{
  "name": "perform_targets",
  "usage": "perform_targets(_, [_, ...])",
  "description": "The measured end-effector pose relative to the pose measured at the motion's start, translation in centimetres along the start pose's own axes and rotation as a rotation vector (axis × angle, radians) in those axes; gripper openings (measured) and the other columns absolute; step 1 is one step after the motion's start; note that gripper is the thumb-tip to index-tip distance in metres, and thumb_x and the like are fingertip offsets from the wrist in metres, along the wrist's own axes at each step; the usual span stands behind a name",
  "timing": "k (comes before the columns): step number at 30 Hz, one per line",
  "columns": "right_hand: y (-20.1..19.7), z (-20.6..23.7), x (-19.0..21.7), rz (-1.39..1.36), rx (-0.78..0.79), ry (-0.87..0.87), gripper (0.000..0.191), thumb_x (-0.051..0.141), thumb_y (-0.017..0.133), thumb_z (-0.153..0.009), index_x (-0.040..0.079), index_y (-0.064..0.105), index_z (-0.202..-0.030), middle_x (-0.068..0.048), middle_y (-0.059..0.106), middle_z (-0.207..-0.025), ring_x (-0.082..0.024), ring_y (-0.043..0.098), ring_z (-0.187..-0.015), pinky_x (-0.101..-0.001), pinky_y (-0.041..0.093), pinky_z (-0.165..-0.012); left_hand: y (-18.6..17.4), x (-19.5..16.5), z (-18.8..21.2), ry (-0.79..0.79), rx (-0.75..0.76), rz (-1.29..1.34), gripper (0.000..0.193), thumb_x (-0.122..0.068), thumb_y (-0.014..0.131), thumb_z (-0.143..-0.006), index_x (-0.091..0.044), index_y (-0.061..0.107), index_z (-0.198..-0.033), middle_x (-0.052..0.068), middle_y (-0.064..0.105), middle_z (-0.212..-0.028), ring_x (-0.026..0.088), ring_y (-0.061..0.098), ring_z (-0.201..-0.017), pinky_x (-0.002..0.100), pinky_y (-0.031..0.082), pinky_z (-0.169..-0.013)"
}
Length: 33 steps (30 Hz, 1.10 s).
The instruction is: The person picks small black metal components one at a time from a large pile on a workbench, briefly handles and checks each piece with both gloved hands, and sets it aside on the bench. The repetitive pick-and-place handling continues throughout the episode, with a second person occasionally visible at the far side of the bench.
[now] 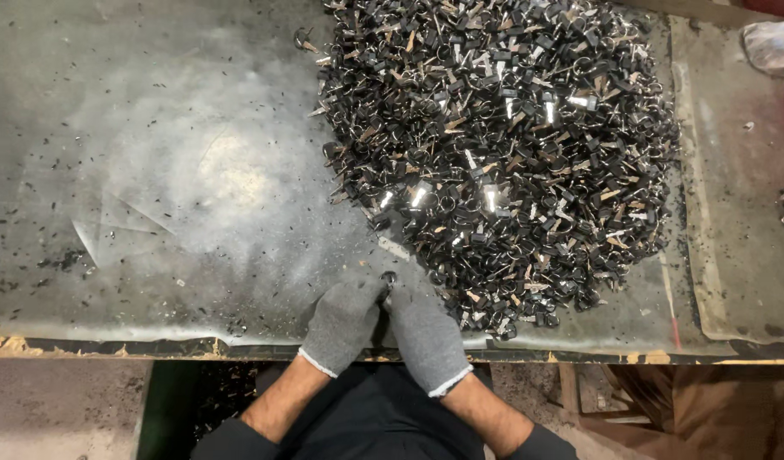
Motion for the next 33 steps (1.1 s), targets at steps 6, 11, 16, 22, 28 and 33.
perform_targets(6, [1.4, -2.0, -1.9, -0.251, 0.668, 0.232, 0.028, 0.024, 0.053, -0.102, -0.002, 0.053, -0.114, -0.022, 0.071, -0.095, -0.038, 0.074, -0.086, -0.046, 0.061, -0.074, -0.5, -0.1, 0.3, -0.086, 0.023, 0.021, 0.042, 0.001, 0.067, -0.077, -0.005, 0.067, -0.119, 0.015, 0.07, -0.097, 0.035, 0.069, -0.088, 0.048, 0.056, -0.077])
perform_targets(11, [1.5, -1.0, -2.4, -0.242, 0.433, 0.226, 0.024, 0.026, 0.058, -0.1, 0.002, 0.061, -0.105, -0.022, 0.072, -0.092, -0.039, 0.073, -0.084, -0.0492, 0.06, -0.072, -0.4, -0.7, 0.8, -0.103, 0.015, -0.231, 0.032, -0.011, 0.076, -0.075, -0.009, 0.07, -0.107, 0.015, 0.068, -0.087, 0.035, 0.066, -0.08, 0.048, 0.055, -0.07])
perform_targets(16, [2.4, 1.5, -3.0, -0.099, 0.487, 0.158, 0.028, 0.023, 0.059, -0.099, 0.002, 0.056, -0.117, -0.022, 0.07, -0.099, -0.037, 0.074, -0.082, -0.0472, 0.061, -0.065, 0.7, 0.2, 1.2, -0.113, 0.074, -0.204, 0.019, -0.02, 0.079, -0.077, -0.012, 0.071, -0.092, 0.011, 0.067, -0.079, 0.033, 0.067, -0.076, 0.049, 0.053, -0.068])
perform_targets(22, [2.0, 1.7, -3.0, -0.061, 0.445, 0.142, 0.028, 0.022, 0.058, -0.096, 0.005, 0.055, -0.118, -0.02, 0.069, -0.101, -0.036, 0.075, -0.078, -0.0454, 0.061, -0.059, 0.6, 0.5, 1.3, -0.122, 0.05, -0.221, 0.02, -0.022, 0.079, -0.079, -0.009, 0.069, -0.092, 0.012, 0.066, -0.076, 0.033, 0.067, -0.073, 0.049, 0.053, -0.064])
perform_targets(28, [2.2, 0.0, -3.4, -0.187, 0.442, 0.331, 0.031, 0.028, 0.057, -0.101, 0.001, 0.052, -0.117, -0.022, 0.072, -0.09, -0.036, 0.075, -0.073, -0.0445, 0.061, -0.06, 0.0, -0.4, 0.3, -0.093, 0.045, -0.233, 0.035, -0.017, 0.075, -0.075, -0.008, 0.069, -0.107, 0.016, 0.068, -0.089, 0.034, 0.067, -0.07, 0.048, 0.053, -0.06])
perform_targets(33, [2.1, 0.1, -2.1, -0.059, 0.484, 0.27, 0.027, 0.031, 0.053, -0.105, 0.005, 0.058, -0.109, -0.017, 0.073, -0.089, -0.032, 0.076, -0.073, -0.0433, 0.061, -0.059, 0.2, -0.9, 0.1, -0.053, 0.056, -0.332, 0.038, -0.014, 0.073, -0.079, 0.0, 0.063, -0.113, 0.025, 0.066, -0.103, 0.035, 0.068, -0.072, 0.045, 0.055, -0.06])
Point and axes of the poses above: each hand's wrist, its own z-axis away from the middle knuckle, its own y-axis out of the palm, x = y × z, the point moved 2 cm from there along -z, towards the middle knuckle
